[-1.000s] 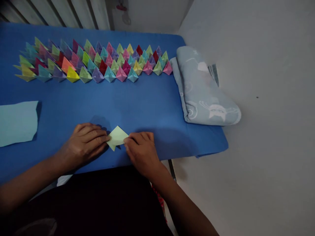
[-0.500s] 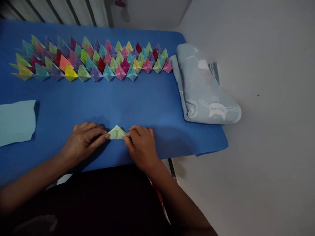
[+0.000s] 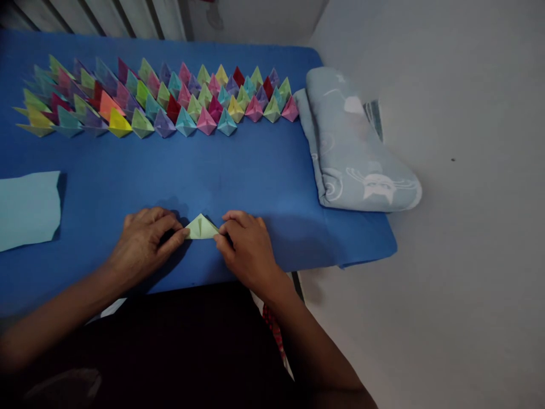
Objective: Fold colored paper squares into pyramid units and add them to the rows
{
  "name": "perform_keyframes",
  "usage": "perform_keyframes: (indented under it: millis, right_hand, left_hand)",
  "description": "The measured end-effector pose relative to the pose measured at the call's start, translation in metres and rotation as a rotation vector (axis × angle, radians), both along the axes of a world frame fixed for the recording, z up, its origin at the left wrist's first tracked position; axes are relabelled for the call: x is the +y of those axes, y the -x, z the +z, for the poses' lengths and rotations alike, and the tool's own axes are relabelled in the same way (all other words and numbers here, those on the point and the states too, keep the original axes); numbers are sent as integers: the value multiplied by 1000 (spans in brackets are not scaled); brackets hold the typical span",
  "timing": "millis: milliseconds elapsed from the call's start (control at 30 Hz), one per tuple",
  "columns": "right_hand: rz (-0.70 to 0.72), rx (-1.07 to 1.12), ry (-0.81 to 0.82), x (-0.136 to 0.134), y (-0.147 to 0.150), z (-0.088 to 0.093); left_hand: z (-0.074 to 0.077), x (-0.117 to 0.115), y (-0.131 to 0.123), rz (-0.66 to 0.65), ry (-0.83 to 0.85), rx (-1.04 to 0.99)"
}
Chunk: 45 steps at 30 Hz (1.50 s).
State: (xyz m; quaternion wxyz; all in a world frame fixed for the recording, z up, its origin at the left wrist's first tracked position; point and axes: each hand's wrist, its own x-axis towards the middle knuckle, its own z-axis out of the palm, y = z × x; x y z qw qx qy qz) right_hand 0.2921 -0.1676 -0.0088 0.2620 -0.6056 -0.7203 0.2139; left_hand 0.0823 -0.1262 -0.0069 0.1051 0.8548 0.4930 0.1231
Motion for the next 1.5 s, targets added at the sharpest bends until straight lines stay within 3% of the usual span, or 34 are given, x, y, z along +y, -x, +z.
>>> perform_keyframes:
  millis: [533,833,933,1100,1500]
  right_hand:
    - [-49,-82,56,4,5,3]
    - [-60,-127,30,4,8,1]
    - [-54,-116,16,3,7,1]
    - [-46,-111,14,3,6,1]
    - [-39,-107,27,3,5,2]
  left_hand:
    - [1,-3,-7,15,-121,149]
    - [-7,-7,-9,25,-299,92]
    - [-9,-8,-8,-83,-414,28]
    - [-6,-9,-6,-293,-428,15]
    - [-4,-14,0,-319,-419,-11]
